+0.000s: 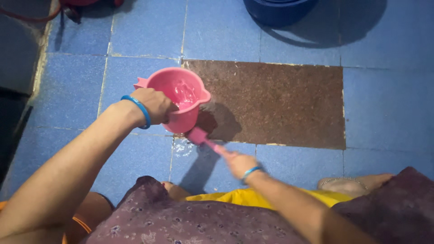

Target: The person cleans blue bathroom floor tiles using a small pink scoop to move water and a pink mug, eventually rinsing the area.

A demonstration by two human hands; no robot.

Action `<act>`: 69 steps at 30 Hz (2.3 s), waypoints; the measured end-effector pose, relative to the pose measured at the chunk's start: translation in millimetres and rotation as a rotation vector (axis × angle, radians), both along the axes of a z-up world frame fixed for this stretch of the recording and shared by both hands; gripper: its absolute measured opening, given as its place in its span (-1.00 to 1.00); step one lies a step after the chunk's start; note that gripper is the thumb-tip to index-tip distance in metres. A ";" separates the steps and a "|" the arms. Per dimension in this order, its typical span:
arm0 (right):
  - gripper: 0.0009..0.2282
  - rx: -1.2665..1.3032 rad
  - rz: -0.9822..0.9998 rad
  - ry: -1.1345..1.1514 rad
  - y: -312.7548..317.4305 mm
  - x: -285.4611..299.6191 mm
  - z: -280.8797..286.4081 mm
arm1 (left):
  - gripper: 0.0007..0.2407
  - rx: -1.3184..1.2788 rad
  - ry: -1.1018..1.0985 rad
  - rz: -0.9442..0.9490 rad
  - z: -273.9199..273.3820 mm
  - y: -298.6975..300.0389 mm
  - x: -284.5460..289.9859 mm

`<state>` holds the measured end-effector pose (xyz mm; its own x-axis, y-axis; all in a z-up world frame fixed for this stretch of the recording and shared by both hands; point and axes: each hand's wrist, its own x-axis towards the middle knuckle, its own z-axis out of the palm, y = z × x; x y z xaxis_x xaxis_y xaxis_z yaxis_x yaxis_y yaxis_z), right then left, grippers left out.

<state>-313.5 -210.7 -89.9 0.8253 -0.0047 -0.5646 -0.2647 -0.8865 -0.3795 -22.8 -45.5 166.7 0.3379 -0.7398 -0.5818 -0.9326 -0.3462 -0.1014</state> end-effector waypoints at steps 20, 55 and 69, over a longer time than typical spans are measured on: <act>-0.49 -0.147 -0.277 -0.031 -30.3 -101.0 -34.6 | -0.88 -0.075 0.070 -0.086 -3.3 -25.9 10.1; -0.69 -0.305 -0.877 0.010 -117.8 -107.3 -59.8 | -0.85 0.031 0.066 -0.130 0.9 -29.2 -9.9; -0.40 -0.390 -1.149 -0.072 -196.0 -116.2 -9.4 | -0.81 0.056 0.272 -0.405 -15.9 -96.7 -89.8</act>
<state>-429.7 -406.7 -99.4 0.2578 -0.9135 -0.3146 -0.9605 -0.2070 -0.1861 -112.6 -142.2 150.8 -0.1402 -0.7456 -0.6515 -0.9865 0.0490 0.1562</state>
